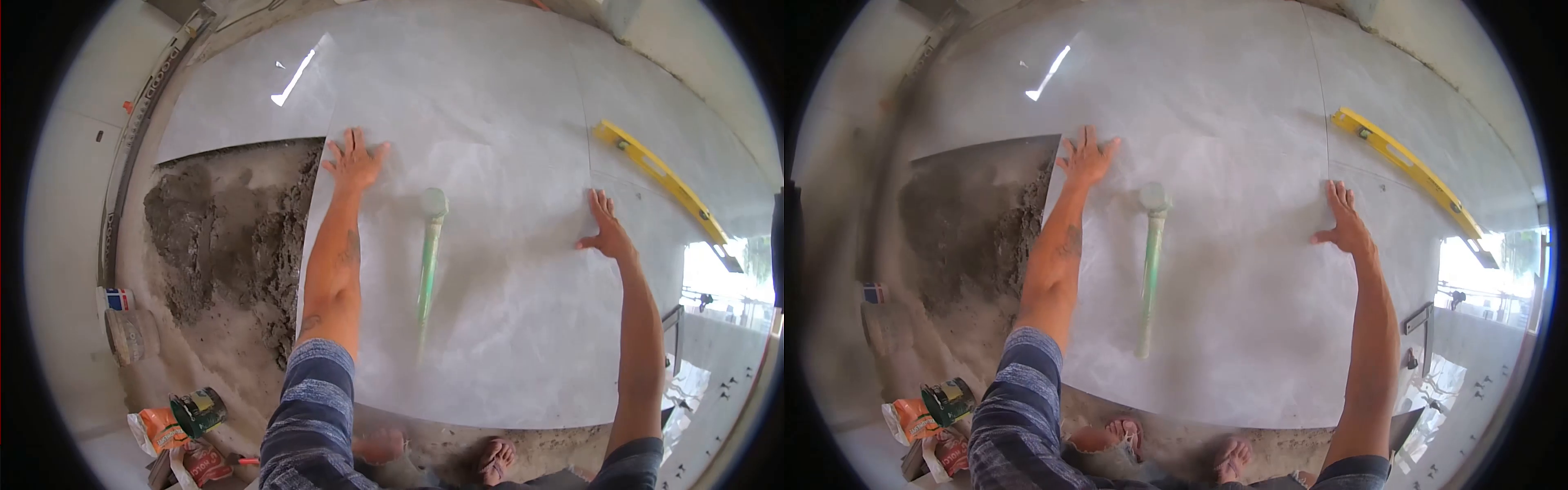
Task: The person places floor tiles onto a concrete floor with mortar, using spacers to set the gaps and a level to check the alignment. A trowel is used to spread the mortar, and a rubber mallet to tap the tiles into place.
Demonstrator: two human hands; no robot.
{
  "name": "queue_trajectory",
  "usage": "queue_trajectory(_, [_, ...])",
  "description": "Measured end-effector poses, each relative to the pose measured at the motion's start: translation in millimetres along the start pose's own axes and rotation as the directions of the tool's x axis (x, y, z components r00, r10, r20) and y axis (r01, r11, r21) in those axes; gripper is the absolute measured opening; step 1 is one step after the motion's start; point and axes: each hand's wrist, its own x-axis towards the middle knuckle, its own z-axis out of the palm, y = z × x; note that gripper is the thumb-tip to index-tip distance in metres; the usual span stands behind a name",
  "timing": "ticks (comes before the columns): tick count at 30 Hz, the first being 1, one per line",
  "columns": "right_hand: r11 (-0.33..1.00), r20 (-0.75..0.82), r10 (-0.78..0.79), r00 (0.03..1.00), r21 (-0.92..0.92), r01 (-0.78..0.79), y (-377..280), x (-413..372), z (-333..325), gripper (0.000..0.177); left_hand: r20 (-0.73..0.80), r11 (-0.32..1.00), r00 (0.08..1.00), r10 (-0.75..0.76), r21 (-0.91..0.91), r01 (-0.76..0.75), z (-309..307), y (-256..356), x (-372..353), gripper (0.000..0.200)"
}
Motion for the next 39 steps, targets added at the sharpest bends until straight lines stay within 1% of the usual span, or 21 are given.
queue_trajectory(4, [1.0,0.006,0.016,1.0,0.0,-0.016,-8.5,-1.4,-4.3,0.126,-0.132,0.981,0.972,0.192,0.058,-0.186,28.4,-21.1,-4.3,0.069])
queue_trajectory(6, [0.999,0.015,0.043,0.999,-0.006,-0.043,-6.5,-0.6,-4.8,0.125,-0.149,0.954,0.96,0.237,-0.15,-0.259,34.1,-22.4,-52.8,0.06])
queue_trajectory(8, [0.999,-0.013,0.036,0.999,-0.012,-0.036,1.0,3.6,-0.5,0.123,-0.128,0.851,0.946,0.296,-0.414,-0.323,41.3,-22.1,-136.3,0.054])
queue_trajectory(9, [1.0,-0.013,0.025,1.0,-0.014,-0.025,0.4,3.1,1.4,0.122,-0.188,0.85,0.918,0.35,-0.349,-0.396,54.9,-21.6,-188.0,0.058])
queue_trajectory(10, [0.995,0.032,0.08,0.996,-0.065,-0.078,-14.2,-1.7,-5.0,0.115,-0.218,0.88,0.893,0.394,-0.193,-0.435,52.0,-9.5,-241.7,0.06])
queue_trajectory(11, [0.984,0.067,0.142,0.988,-0.119,-0.133,-41.6,-8.6,-16.3,0.109,0.025,0.913,0.947,0.321,-0.275,-0.302,16.4,10.1,-285.7,0.056])
queue_trajectory(12, [0.966,0.098,0.209,0.973,-0.173,-0.191,-57.8,-16.3,-24.8,0.102,0.034,0.91,0.954,0.297,-0.314,-0.272,30.4,-0.9,-311.8,0.052])
queue_trajectory(13, [0.949,-0.009,0.117,0.993,-0.294,-0.115,-49.8,-11.5,-4.0,0.09,0.043,0.903,0.959,0.281,-0.35,-0.249,44.1,-8.9,-327.6,0.047])
queue_trajectory(14, [0.905,-0.095,0.015,0.995,-0.422,-0.054,-35.1,-5.1,26.2,0.08,0.114,0.897,0.96,0.256,-0.399,-0.192,43.8,-17.3,-333.5,0.044])
queue_trajectory(15, [0.91,-0.111,-0.032,0.993,-0.413,-0.017,-47.2,1.4,47.7,0.079,0.186,0.887,0.956,0.228,-0.444,-0.125,42.7,-31.8,-334.6,0.042])
queue_trajectory(17, [0.932,-0.143,-0.071,0.987,-0.362,0.015,-127.7,12.6,71.9,0.079,0.271,0.858,0.943,0.191,-0.512,-0.027,39.6,-50.1,-335.9,0.038])
queue_trajectory(18, [0.951,-0.161,-0.067,0.985,-0.309,0.014,-171.1,17.8,71.0,0.08,0.278,0.846,0.945,0.174,-0.534,0.001,29.3,-58.9,-333.7,0.036])
queue_trajectory(20, [0.975,-0.277,-0.051,0.96,-0.221,-0.012,-206.5,50.8,78.0,0.081,0.274,0.846,0.948,0.163,-0.534,0.009,22.7,-76.8,-333.4,0.033])
queue_trajectory(22, [0.986,-0.35,-0.059,0.935,-0.169,-0.001,-217.7,73.3,84.4,0.083,0.262,0.862,0.947,0.184,-0.505,-0.028,23.0,-91.9,-338.8,0.03])
queue_trajectory(24, [0.984,-0.396,-0.107,0.912,-0.173,0.04,-212.0,82.2,84.1,0.084,0.277,0.85,0.954,0.113,-0.525,0.052,21.3,-97.1,-346.5,0.032])
queue_trajectory(27, [0.963,-0.358,-0.1,0.928,-0.269,0.0,-213.3,86.4,80.3,0.084,0.245,0.865,0.969,-0.035,-0.479,0.153,16.5,-91.1,-343.7,0.037])
queue_trajectory(29, [0.97,-0.336,-0.09,0.937,-0.242,0.006,-214.8,87.1,78.3,0.082,0.191,0.905,0.975,-0.112,-0.386,0.179,5.1,-86.7,-331.9,0.042])
queue_trajectory(32, [0.973,-0.282,-0.066,0.957,-0.229,0.0,-220.9,85.2,69.8,0.081,0.154,0.871,0.956,-0.249,-0.395,0.291,-6.5,-90.9,-305.8,0.036])
queue_trajectory(35, [0.971,-0.298,-0.079,0.951,-0.238,0.006,-220.2,86.5,69.0,0.079,0.052,0.626,0.919,-0.39,-0.718,0.306,-17.2,-93.2,-303.4,0.028])
queue_trajectory(38, [0.971,-0.271,-0.067,0.96,-0.241,-0.001,-220.3,81.9,68.6,0.079,0.035,0.537,0.889,-0.457,-0.786,0.307,14.0,-113.8,-305.3,0.038])
queue_trajectory(39, [0.972,-0.269,-0.058,0.961,-0.234,-0.006,-223.2,83.6,65.3,0.079,0.05,0.689,0.882,-0.468,-0.605,0.399,37.4,-132.4,-298.9,0.04])
